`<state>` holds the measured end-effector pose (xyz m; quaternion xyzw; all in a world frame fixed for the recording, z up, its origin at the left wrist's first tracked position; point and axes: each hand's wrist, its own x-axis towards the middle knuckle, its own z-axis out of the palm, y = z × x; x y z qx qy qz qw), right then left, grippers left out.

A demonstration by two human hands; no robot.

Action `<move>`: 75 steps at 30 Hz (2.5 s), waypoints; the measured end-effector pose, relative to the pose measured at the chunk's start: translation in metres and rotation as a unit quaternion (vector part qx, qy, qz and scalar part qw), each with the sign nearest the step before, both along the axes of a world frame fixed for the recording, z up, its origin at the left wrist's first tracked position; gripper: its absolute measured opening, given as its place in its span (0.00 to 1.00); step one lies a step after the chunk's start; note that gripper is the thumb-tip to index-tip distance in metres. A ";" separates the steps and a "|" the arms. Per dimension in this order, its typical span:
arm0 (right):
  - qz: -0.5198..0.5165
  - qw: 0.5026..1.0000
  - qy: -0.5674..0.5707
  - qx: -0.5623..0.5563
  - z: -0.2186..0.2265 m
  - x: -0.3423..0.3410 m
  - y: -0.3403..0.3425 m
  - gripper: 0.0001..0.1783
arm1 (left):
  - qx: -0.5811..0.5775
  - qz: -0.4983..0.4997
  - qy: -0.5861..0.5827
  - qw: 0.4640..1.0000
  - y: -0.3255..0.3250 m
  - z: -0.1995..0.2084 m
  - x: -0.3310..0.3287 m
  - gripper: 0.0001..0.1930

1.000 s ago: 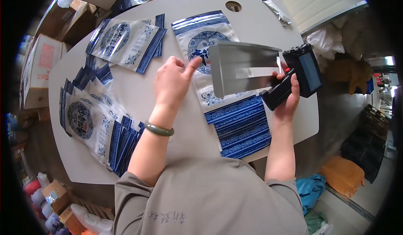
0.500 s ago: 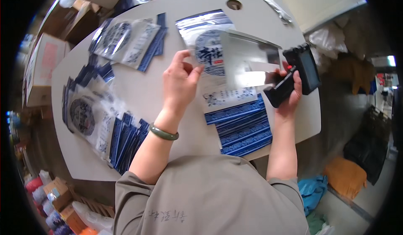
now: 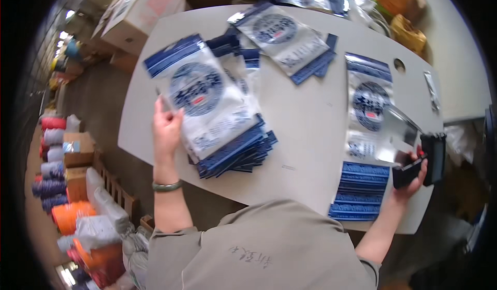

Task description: Printing labels onto plastic packaging bags using a hand-held inkjet printer and a metal guide.

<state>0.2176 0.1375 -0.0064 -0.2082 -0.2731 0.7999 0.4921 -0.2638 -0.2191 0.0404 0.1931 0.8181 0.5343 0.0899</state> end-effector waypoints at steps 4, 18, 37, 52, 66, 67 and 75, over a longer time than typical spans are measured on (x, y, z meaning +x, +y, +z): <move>-0.102 0.982 -0.162 -0.006 0.000 -0.025 -0.009 0.27 | -0.322 0.077 0.101 0.938 -0.011 0.001 -0.006 0.34; -0.060 0.957 -0.274 0.070 0.020 -0.061 -0.024 0.21 | -0.119 -0.345 0.021 0.931 0.230 -0.023 0.177 0.27; 0.048 0.833 -0.525 0.166 0.079 -0.047 -0.062 0.12 | -0.143 -0.335 0.059 0.929 0.233 -0.030 0.176 0.19; 0.146 0.792 -0.583 0.106 0.093 -0.081 -0.077 0.15 | -0.130 -0.333 0.084 0.930 0.233 -0.034 0.177 0.18; 0.200 0.722 -0.655 0.098 0.093 -0.118 -0.089 0.15 | -0.103 -0.319 0.097 0.937 0.233 -0.038 0.177 0.16; 0.196 0.719 -0.658 0.104 0.093 -0.117 -0.088 0.14 | -0.110 -0.317 0.101 0.937 0.234 -0.037 0.177 0.16; 0.157 0.732 -0.662 0.035 0.098 -0.090 -0.067 0.10 | -0.114 -0.324 0.083 0.935 0.231 -0.033 0.175 0.16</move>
